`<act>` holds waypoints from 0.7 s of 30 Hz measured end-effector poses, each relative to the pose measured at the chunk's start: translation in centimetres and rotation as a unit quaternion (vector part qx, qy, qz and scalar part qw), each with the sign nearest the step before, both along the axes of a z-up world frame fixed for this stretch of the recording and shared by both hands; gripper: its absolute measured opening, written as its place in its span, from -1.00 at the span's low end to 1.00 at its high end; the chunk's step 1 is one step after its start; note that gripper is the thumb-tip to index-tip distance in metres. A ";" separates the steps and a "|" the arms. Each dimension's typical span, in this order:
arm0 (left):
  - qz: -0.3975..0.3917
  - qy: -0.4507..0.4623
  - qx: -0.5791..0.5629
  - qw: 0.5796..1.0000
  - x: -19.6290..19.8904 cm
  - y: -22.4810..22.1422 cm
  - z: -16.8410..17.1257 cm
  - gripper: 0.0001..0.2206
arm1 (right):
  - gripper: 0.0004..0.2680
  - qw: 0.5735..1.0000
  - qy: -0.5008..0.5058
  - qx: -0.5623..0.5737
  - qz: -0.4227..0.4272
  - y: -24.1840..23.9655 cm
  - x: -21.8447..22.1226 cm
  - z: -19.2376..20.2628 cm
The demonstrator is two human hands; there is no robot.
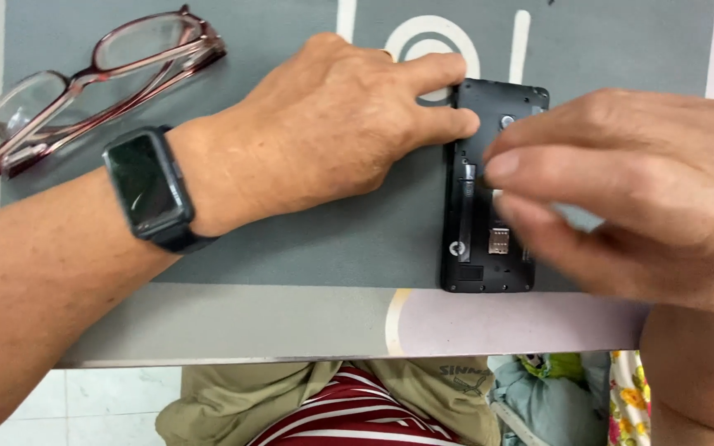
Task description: Using a precision screwdriver to remove multiple small screws from the back of a mobile phone
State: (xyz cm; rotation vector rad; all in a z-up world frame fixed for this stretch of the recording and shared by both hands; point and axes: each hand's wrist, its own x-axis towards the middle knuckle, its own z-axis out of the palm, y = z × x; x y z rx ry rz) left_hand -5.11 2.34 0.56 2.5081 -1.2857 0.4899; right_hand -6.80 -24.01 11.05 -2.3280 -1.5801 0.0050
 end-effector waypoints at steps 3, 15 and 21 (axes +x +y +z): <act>0.004 -0.008 0.009 1.000 0.2 -0.1 -0.4 -0.56 | -0.83 0.999 -0.013 0.047 -0.011 0.1 0.0 -0.7; 0.002 0.013 -0.015 1.000 -0.1 -0.2 0.2 -0.52 | -0.89 0.991 -0.037 -0.067 -0.111 -0.8 0.0 -0.6; 0.006 0.098 0.013 0.995 -0.4 -0.2 1.5 -0.44 | -0.87 0.996 -0.061 0.068 -0.007 0.7 0.7 -0.3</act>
